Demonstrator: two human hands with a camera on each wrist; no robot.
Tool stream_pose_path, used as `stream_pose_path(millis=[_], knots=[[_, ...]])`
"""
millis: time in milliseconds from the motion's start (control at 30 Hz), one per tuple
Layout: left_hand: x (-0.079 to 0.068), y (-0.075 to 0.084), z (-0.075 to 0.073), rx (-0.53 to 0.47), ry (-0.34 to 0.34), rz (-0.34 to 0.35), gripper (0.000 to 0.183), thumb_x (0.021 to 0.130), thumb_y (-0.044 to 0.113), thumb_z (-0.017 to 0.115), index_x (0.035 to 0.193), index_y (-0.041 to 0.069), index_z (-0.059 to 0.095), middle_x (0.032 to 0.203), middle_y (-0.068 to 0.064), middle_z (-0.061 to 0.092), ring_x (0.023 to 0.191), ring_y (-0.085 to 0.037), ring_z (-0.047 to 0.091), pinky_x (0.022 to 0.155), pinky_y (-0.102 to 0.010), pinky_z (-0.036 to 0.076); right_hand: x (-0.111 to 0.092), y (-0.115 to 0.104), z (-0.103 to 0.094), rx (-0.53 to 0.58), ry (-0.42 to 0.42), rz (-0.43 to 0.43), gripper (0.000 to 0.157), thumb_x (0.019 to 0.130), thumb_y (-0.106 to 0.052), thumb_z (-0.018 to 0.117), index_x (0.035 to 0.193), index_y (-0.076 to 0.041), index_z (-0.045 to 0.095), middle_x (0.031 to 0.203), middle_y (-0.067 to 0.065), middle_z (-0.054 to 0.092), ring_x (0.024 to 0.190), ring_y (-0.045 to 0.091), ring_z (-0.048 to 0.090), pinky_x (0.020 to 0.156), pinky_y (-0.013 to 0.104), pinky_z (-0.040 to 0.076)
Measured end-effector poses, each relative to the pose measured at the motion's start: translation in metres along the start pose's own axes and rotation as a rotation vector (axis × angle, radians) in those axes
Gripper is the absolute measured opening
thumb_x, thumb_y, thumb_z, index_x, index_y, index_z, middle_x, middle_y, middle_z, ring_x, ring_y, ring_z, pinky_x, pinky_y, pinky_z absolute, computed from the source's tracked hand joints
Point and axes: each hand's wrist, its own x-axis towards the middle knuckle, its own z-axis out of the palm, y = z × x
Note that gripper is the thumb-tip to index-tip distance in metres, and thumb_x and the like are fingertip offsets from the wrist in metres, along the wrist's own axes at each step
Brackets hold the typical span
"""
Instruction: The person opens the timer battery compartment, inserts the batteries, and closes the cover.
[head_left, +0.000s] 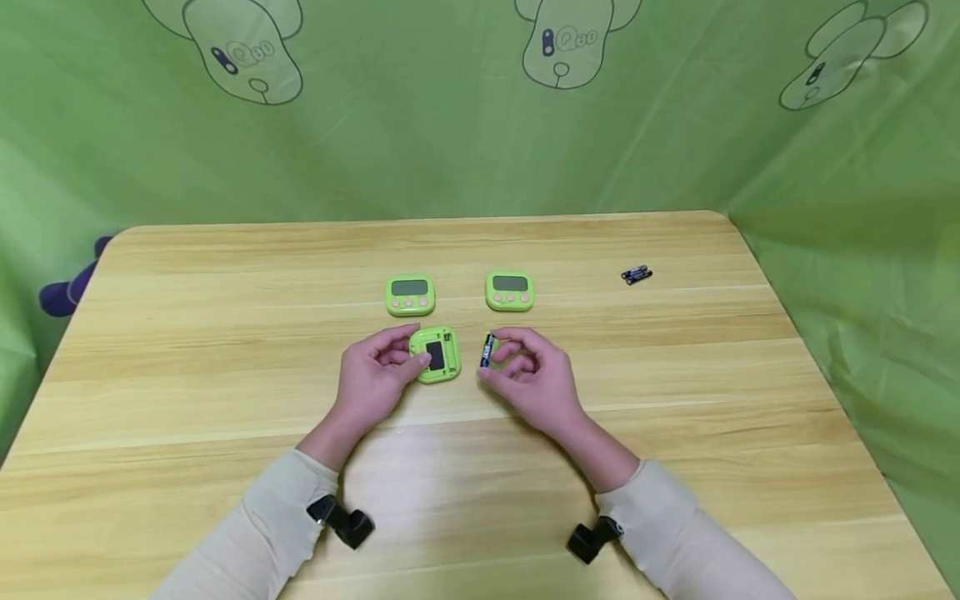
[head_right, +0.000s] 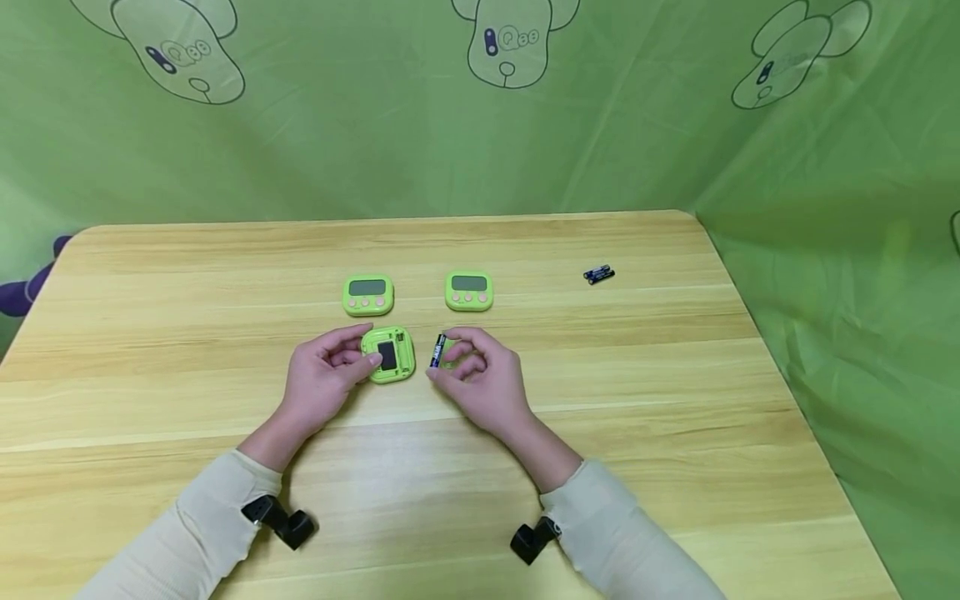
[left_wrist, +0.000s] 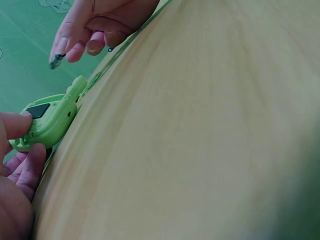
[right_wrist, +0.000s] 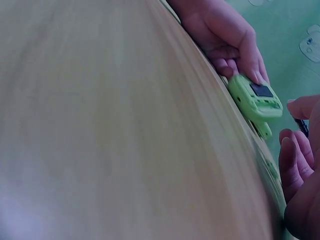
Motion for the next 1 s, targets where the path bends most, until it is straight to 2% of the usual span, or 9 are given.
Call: stream_pose_path(millis=[133,500,800,900,1000], knots=[[0.001,-0.001,0.000,0.001,0.001,0.010,0.038,0.082,-0.004,0.080,0.119,0.000,0.071,0.091,-0.011,0.071,0.077,-0.021,0.068,0.067,-0.027,0.060,0.000,-0.019,0.011,0.006,-0.035,-0.003,0.045,0.076,0.016,0.077,0.117,0.011,0.062,0.094,0.030,0.063,0.067,0.019,0.062,0.053,0.016,0.049],[0.000,-0.001,-0.001,0.001,-0.007,0.012,0.039,0.082,-0.004,0.080,0.119,0.000,0.070,0.092,-0.012,0.071,0.078,-0.021,0.068,0.069,-0.027,0.060,0.003,-0.021,0.027,-0.038,-0.083,-0.085,0.046,0.075,0.016,0.079,0.117,0.012,0.062,0.092,0.027,0.064,0.066,0.028,0.063,0.054,0.024,0.055],[0.000,-0.002,0.001,-0.004,-0.008,0.017,0.038,0.082,-0.003,0.080,0.118,0.000,0.071,0.091,-0.011,0.071,0.077,-0.022,0.069,0.069,-0.028,0.060,0.006,-0.021,0.029,-0.091,-0.103,-0.121,0.046,0.074,0.016,0.079,0.117,0.013,0.063,0.089,0.026,0.065,0.066,0.033,0.063,0.054,0.030,0.056],[0.000,-0.002,0.001,0.001,-0.011,0.014,0.038,0.082,-0.003,0.081,0.118,0.001,0.071,0.091,-0.011,0.072,0.077,-0.022,0.069,0.068,-0.028,0.060,0.006,-0.020,0.030,-0.105,-0.104,-0.131,0.046,0.074,0.016,0.079,0.117,0.013,0.063,0.088,0.026,0.066,0.065,0.033,0.063,0.053,0.030,0.056],[0.000,-0.002,0.001,0.003,-0.008,0.013,0.038,0.081,-0.003,0.081,0.118,0.001,0.071,0.091,-0.011,0.072,0.077,-0.022,0.069,0.068,-0.027,0.060,0.007,-0.009,0.031,-0.123,-0.108,-0.149,0.047,0.074,0.015,0.080,0.118,0.012,0.064,0.087,0.024,0.066,0.065,0.033,0.064,0.052,0.033,0.056]])
